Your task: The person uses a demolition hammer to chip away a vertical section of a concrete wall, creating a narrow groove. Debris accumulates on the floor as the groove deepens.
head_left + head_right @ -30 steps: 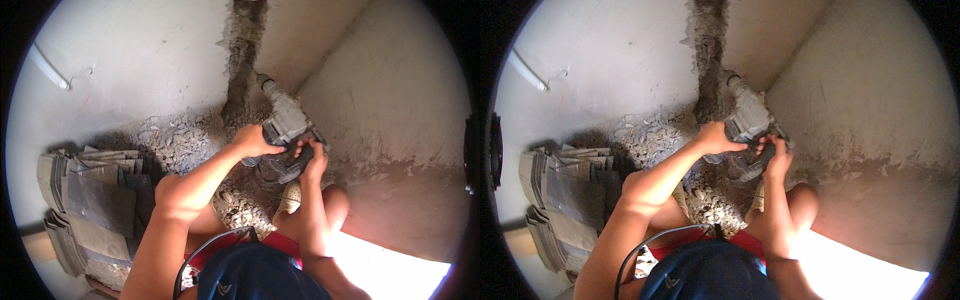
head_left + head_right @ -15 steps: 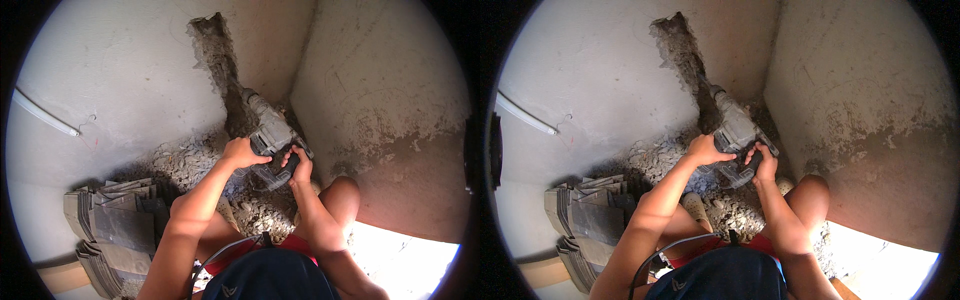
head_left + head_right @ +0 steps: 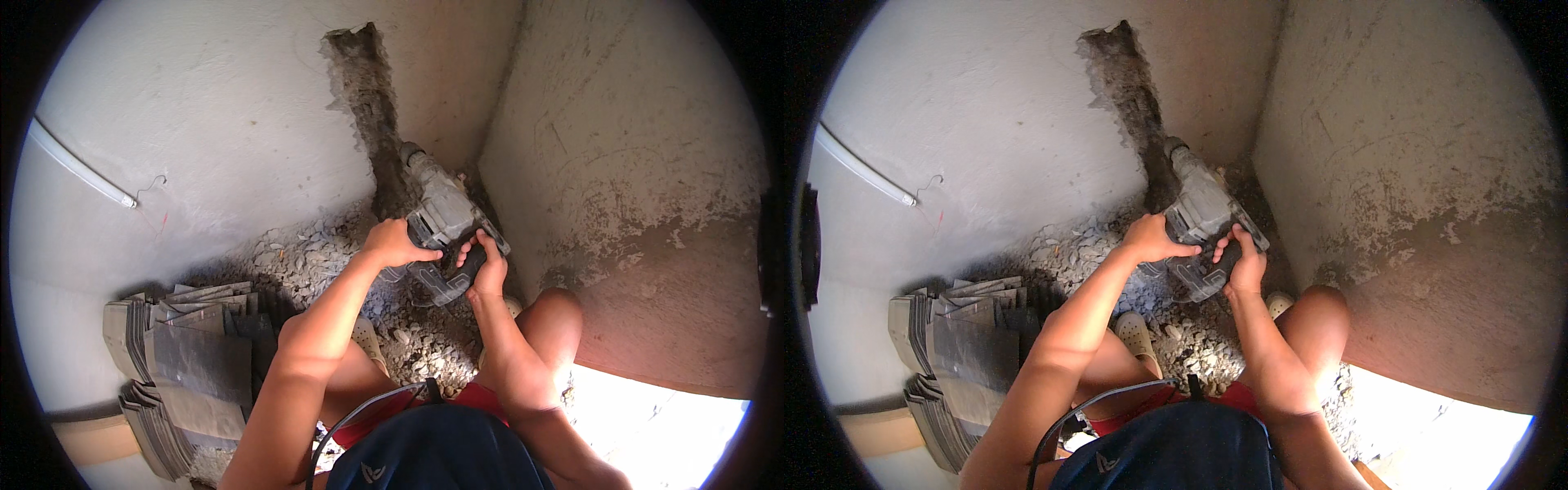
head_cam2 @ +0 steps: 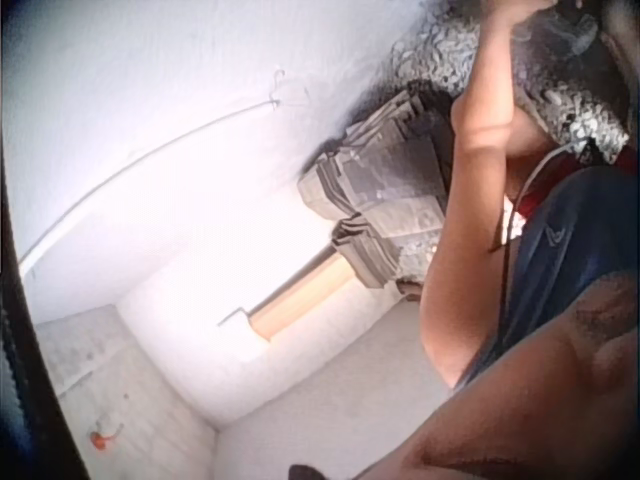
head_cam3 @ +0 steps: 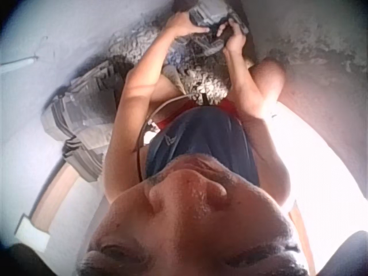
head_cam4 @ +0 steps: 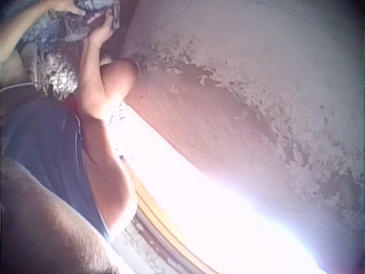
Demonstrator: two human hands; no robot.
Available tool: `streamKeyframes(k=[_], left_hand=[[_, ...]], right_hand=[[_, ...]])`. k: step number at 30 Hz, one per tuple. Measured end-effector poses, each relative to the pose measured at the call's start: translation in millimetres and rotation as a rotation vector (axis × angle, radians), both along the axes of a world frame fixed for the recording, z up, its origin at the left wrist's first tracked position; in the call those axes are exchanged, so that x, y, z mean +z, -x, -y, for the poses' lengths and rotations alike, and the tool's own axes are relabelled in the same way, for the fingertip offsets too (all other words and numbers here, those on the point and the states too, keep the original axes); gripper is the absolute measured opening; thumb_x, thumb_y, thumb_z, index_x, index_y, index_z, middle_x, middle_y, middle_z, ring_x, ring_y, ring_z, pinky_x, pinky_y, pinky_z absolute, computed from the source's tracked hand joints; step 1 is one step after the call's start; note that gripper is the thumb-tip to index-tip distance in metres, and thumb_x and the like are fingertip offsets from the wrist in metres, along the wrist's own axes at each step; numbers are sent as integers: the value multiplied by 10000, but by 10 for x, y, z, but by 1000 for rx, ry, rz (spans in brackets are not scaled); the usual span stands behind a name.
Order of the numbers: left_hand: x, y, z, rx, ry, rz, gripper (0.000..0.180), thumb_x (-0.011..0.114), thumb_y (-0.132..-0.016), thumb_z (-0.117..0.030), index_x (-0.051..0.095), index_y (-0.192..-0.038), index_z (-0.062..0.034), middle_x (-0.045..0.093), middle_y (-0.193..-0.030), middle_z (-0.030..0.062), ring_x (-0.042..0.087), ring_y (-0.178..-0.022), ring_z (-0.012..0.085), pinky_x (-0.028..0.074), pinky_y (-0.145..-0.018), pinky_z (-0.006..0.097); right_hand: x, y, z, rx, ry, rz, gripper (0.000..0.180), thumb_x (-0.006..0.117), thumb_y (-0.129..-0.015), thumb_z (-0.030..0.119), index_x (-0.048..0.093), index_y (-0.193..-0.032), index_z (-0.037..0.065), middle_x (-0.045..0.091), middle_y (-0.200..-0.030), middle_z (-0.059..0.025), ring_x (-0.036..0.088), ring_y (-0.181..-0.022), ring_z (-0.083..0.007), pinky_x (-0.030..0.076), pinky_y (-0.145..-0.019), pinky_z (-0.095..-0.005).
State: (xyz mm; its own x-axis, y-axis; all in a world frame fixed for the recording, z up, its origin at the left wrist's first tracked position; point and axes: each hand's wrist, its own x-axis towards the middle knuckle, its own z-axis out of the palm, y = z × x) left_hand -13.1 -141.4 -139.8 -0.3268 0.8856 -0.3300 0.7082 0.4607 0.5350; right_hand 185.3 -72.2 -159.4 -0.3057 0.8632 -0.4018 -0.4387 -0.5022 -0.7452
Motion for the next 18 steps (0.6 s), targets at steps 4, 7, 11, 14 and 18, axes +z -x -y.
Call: streamKeyframes(k=[4, 7, 11, 14, 18], left_hand=[[25, -12, 8, 18, -31, 55, 979, 892, -568, -719, 735, -1225, -11, 769, -1118, 233, 734, -1096, 392, 564, -991, 444], [100, -76, -21, 29, -30, 35, 971, 888, -574, -721, 738, -1216, -8, 765, -1136, 234, 734, -1103, 382, 567, -985, 440], [17, -217, -148, 85, -51, 10, 987, 867, -576, -748, 743, -1193, 13, 760, -1155, 240, 735, -1112, 370, 574, -981, 432], [-8, -317, -337, 118, -42, 65, 975, 865, -577, -749, 756, -1169, 17, 759, -1160, 240, 737, -1116, 364, 576, -971, 423], [49, -352, -362, 140, -81, 127, 937, 870, -591, -726, 759, -1163, 7, 764, -1155, 228, 744, -1099, 350, 581, -942, 419]], right_hand=[[35, -10, -38, 29, 5, 31, 223, 695, -938, 227, 645, -886, 16, 664, -718, -107, 635, -575, -226, 520, -546, -353], [53, -61, -124, 31, 25, 76, 220, 695, -935, 219, 644, -850, 22, 658, -700, -105, 630, -563, -220, 522, -540, -353], [171, -142, -373, 53, -8, 78, 206, 712, -925, 217, 651, -858, 32, 679, -723, -115, 629, -566, -203, 519, -520, -341], [268, -230, -689, 82, -28, 80, 202, 727, -919, 215, 654, -896, 28, 696, -761, -120, 637, -594, -197, 522, -523, -329], [386, -218, -712, 98, -39, 96, 190, 711, -923, 196, 660, -947, 14, 709, -808, -118, 638, -624, -191, 522, -549, -327]])
